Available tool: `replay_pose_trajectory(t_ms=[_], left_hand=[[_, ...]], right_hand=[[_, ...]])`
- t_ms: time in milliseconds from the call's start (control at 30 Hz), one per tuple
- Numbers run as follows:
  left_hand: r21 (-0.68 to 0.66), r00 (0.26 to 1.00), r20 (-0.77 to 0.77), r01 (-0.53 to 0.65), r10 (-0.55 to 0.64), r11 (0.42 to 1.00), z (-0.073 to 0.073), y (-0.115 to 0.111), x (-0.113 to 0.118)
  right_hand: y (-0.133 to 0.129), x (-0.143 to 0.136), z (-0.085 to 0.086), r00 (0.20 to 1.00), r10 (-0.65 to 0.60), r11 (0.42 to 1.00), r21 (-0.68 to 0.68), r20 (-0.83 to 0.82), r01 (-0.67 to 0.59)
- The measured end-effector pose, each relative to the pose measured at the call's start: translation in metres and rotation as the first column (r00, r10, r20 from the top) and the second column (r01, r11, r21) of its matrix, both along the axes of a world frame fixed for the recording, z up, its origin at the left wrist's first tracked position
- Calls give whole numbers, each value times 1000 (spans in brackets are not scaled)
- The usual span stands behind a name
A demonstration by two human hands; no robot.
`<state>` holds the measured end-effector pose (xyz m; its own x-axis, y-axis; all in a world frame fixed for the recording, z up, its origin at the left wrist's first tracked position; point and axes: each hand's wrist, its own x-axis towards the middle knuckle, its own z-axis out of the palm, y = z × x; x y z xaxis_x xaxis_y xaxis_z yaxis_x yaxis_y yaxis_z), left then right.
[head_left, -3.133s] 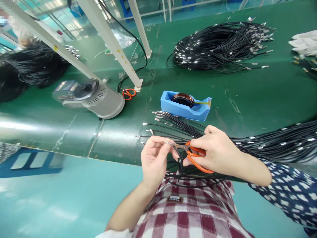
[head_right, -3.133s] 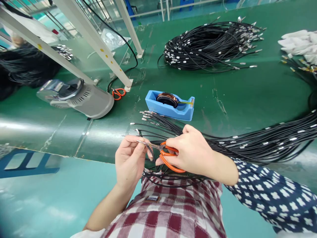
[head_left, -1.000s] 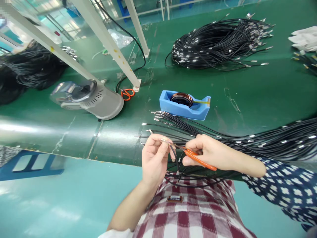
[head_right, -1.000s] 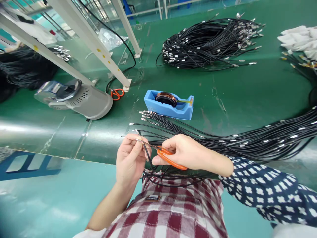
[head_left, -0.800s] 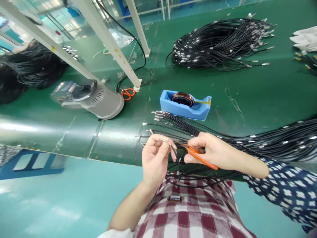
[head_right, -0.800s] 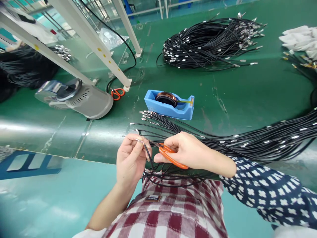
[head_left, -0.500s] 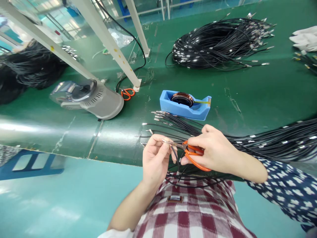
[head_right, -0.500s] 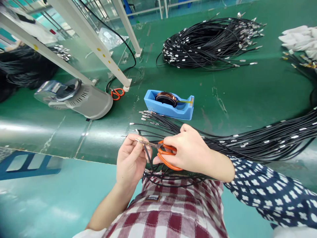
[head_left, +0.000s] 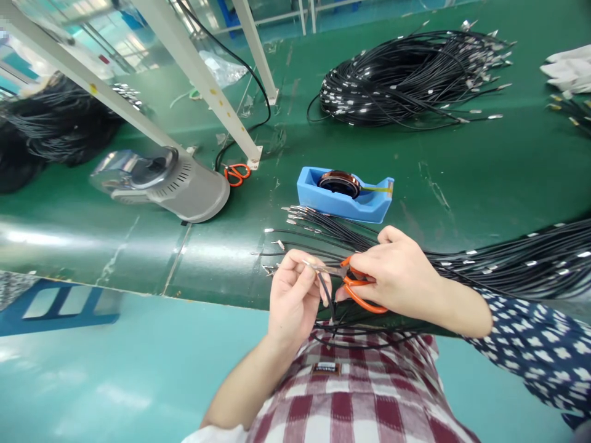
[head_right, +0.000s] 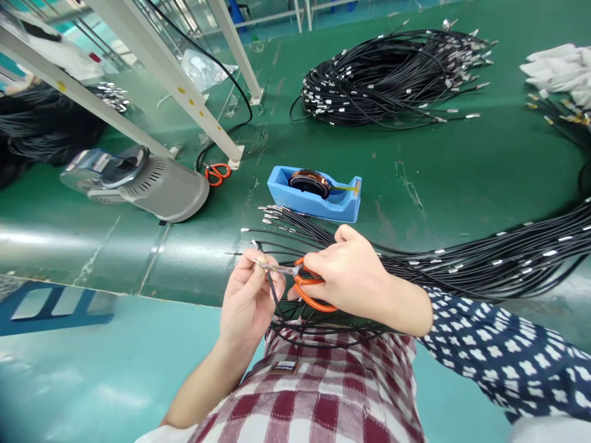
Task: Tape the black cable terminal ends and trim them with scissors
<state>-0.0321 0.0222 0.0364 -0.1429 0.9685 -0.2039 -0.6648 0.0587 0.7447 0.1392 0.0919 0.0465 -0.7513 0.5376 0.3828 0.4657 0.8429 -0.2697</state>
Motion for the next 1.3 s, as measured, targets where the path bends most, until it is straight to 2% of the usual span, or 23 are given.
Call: replay_pose_trajectory(t_ms=[267,400,500,600,667,700,767,833,867,900,967,1000,1167,1300], left_hand=[[-25,1000,11,20,-20,999,-1,0,0],[-34,1000,10,30,-30,999,-3,1,0],[-27,999,-3,49,-49,998,-3,1,0],[10,998,-37,55,-55,998,-5,3,-1],[46,995,-89,42,-37,998,-5,3,-2],[63,992,-124,28,-21,998,-5,3,-3],[95,978,-205,-8,27,995,-5,4,-4],[117,958,-276,-43,74,992,-3,4,-5],[121,952,-296,-47,81,992,-2,5,-5],[119,950,-302,-37,72,992,-1,5,-6],[96,961,-275,15,12,995,1,5,-9],[78,968,-248,47,-26,996,1,6,-10],[33,969,-148,206,-199,978,1,7,-16],[37,950,-144,284,-276,958,1,8,-17]], right_hand=[[-2,-1,-3,998,-49,992,114,32,45],[-3,-1,-7,997,-56,994,101,55,50],[-1,0,-10,999,-43,999,21,5,43],[4,1,-7,992,-83,975,-214,-98,60],[6,0,-1,976,-158,884,-461,-149,73],[6,-1,3,967,-184,798,-601,-174,44],[3,-5,8,941,-229,544,-834,-251,-91],[-3,-11,11,897,-297,273,-929,-329,-250],[-6,-14,11,875,-340,172,-938,-344,-301],[-9,-17,10,861,-378,102,-939,-342,-328],[-13,-22,8,847,-419,28,-937,-328,-349],[-14,-23,7,840,-432,15,-934,-328,-357],[-14,-23,9,821,-426,21,-911,-381,-412],[-10,-20,12,862,-376,-71,-917,-340,-392]])
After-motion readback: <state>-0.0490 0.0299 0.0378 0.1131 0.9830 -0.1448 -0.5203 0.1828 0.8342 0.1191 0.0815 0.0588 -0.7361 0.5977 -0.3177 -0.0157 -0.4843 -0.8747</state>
